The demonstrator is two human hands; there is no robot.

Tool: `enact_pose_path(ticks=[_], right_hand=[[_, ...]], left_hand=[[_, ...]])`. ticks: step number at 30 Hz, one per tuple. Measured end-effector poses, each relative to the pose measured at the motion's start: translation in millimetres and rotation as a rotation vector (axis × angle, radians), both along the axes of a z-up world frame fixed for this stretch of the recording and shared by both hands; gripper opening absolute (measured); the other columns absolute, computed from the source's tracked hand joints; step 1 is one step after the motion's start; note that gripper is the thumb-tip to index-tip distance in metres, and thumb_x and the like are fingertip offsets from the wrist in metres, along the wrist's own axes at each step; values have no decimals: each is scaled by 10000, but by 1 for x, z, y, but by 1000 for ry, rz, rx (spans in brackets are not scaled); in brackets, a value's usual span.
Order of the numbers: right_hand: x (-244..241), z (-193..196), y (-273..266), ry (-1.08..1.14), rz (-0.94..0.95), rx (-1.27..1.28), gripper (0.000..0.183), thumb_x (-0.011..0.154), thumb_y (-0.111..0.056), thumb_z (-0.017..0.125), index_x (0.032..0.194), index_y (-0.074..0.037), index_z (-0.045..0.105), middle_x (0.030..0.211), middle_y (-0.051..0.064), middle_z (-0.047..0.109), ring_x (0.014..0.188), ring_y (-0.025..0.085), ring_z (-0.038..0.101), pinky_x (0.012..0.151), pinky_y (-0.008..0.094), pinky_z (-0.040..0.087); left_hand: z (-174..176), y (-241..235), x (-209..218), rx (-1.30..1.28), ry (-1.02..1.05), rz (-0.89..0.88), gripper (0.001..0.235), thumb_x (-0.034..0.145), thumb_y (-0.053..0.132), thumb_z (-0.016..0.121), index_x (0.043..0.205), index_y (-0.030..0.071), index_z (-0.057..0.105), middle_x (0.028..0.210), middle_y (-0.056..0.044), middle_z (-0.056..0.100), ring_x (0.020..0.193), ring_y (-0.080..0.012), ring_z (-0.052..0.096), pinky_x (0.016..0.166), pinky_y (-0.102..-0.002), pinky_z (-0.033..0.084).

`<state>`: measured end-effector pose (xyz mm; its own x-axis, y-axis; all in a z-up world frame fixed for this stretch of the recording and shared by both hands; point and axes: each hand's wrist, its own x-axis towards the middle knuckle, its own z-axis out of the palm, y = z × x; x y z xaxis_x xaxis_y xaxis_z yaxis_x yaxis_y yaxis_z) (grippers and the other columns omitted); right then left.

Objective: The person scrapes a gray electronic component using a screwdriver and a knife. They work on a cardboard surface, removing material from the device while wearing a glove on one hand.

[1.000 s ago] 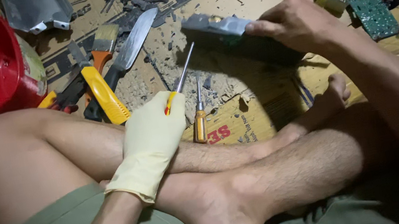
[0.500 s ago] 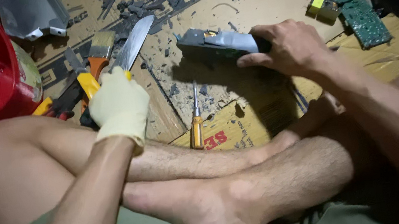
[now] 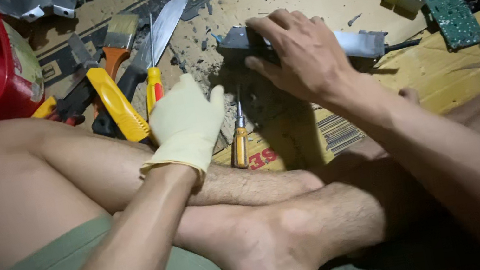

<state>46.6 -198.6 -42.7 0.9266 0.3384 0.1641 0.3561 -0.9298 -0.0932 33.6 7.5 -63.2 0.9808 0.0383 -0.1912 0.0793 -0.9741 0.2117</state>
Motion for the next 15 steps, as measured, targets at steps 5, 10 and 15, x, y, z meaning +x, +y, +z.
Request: enact_pose_path(ticks=[5,10,15], right_hand=[[4,-18,1,-151,-26,48,456,1036,-470,620,1404,-202,601,1222,90,664,939,267,657,717,426,496],[4,-8,2,-142,-47,160,421,952,-405,752,1324,-221,681,1275,7,639,961,258,665,670,417,462],[7,12,11,83,-129,185,583,961,-472,681,1425,-136,573,1259,130,708,1109,378,650,775,554,531]], left_hand=[[24,-20,-22,-56,70,-156,507,944,592,492,1019,122,666,933,-182,729,885,-425,701,715,-549,511],[2,-34,-39,77,106,-239,391,893,501,696,1063,150,678,951,-116,749,904,-354,730,775,-486,555],[2,-20,-37,-280,-77,-11,243,928,307,509,971,99,627,910,-191,718,843,-471,680,760,-610,500]])
